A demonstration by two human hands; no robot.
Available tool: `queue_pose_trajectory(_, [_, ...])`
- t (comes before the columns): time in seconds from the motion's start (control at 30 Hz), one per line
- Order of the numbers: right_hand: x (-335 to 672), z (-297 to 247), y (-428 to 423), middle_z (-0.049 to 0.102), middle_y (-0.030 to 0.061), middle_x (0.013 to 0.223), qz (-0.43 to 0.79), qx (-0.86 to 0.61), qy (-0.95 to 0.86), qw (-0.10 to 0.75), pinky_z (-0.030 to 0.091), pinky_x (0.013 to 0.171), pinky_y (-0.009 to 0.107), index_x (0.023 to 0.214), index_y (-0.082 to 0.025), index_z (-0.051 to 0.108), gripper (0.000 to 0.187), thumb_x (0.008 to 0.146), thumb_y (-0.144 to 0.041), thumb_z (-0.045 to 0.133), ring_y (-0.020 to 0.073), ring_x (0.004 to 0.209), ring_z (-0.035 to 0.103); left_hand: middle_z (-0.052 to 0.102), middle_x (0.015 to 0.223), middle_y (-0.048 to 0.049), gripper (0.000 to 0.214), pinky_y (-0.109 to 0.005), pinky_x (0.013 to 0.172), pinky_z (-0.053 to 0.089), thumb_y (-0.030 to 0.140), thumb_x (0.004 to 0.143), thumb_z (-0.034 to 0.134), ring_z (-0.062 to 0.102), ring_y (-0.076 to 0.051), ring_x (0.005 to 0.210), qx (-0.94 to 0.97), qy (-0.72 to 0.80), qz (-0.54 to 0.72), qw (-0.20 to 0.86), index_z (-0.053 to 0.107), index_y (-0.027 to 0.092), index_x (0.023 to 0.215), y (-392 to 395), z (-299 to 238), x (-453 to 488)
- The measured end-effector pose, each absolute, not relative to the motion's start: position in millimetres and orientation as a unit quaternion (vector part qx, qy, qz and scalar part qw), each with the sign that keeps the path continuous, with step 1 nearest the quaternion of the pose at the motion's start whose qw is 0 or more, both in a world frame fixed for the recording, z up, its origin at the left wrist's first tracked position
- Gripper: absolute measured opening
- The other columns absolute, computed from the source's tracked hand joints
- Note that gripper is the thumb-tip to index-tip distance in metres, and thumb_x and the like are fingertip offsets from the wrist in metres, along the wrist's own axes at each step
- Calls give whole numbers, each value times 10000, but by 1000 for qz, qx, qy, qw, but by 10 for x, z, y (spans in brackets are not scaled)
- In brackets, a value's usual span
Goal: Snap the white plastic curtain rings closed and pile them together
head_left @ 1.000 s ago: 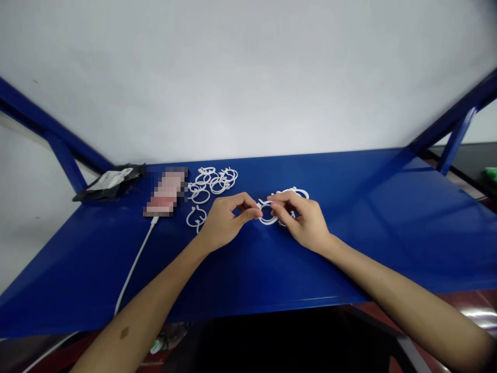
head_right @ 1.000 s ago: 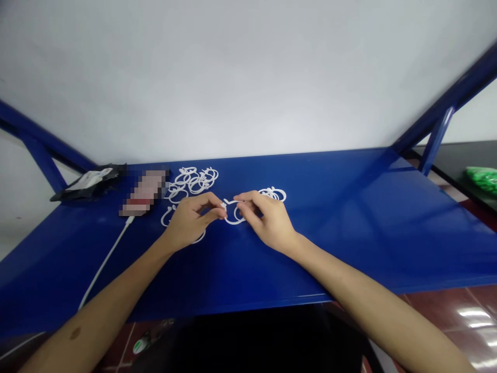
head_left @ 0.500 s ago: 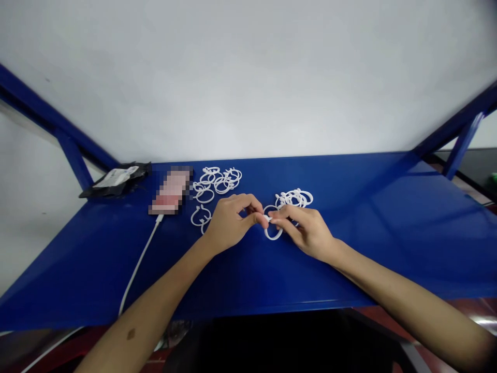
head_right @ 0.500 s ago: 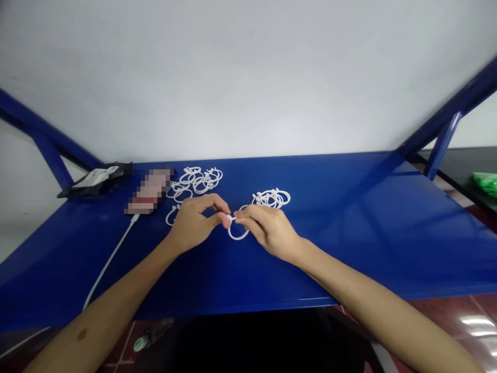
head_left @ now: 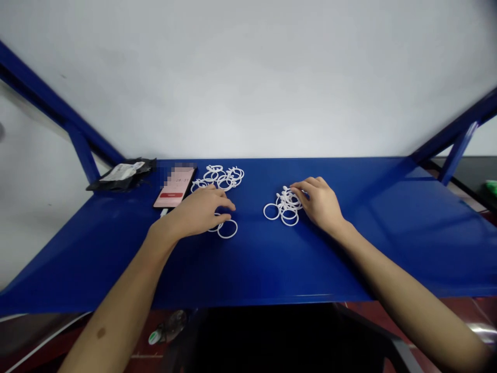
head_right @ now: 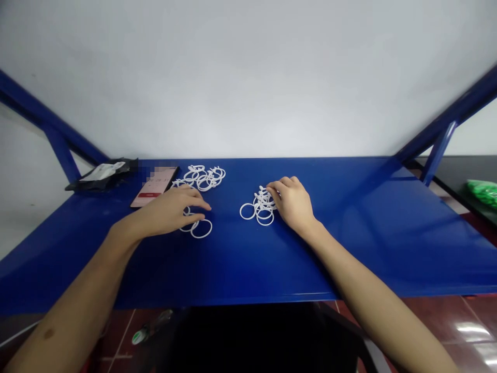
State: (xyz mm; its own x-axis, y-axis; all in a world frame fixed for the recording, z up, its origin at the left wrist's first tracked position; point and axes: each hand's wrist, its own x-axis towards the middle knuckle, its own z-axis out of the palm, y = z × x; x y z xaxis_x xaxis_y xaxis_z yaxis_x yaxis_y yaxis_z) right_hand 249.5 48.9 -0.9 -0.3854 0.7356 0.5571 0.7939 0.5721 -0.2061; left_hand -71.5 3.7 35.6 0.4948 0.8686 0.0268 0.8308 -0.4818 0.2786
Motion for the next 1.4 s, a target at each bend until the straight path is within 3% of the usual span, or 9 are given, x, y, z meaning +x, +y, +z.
queue_pose_trajectory(0.17, [2471,10,460,710,94,861,-97,-472,-823,300,450,745,369,1033,-175,752,272,998,-306,516,232,789,526,694,976,-26,130,-392,877,397,301,897,631,532,-241,966,865,492,44,92,758,275,904,-67,304,-722])
queue_pose_trajectory(0.33, [2409,90,373,717,103,934,-107,-451,-815,348,466,775,408,1026,-185,740,240,987,-318,544,255,854,536,692,922,-16,144,-375,883,408,261,943,553,549,-215,940,870,475,101,87,672,224,870,-57,421,-542])
queue_pose_trajectory(0.57, [2166,126,42,721,66,958,110,-338,-850,390,521,785,350,1091,-193,627,196,972,-345,592,206,887,632,675,893,2,59,-321,848,466,196,929,584,614,-159,879,850,434,285,84,640,203,914,-54,350,-94])
queue_pose_trajectory(0.8, [2088,16,-25,702,4,819,239,-335,-816,406,495,593,222,1072,-208,572,110,989,-273,542,110,660,642,688,876,11,99,-241,738,513,256,900,663,633,-110,762,754,438,426,243,678,224,992,-129,106,60])
queue_pose_trajectory(1.0, [2089,77,-50,696,-9,772,273,-336,-799,417,461,532,198,1091,-207,590,125,988,-249,534,101,642,631,707,880,-4,221,-245,761,527,352,860,738,662,-128,820,668,404,459,425,709,247,1052,-157,69,-6])
queue_pose_trajectory(1.4, [2071,120,-117,678,0,795,281,-297,-823,394,457,552,205,968,-193,614,100,998,-231,526,87,612,585,668,775,2,126,-237,654,465,350,808,790,597,-113,720,668,348,496,433,742,239,844,-134,29,-15])
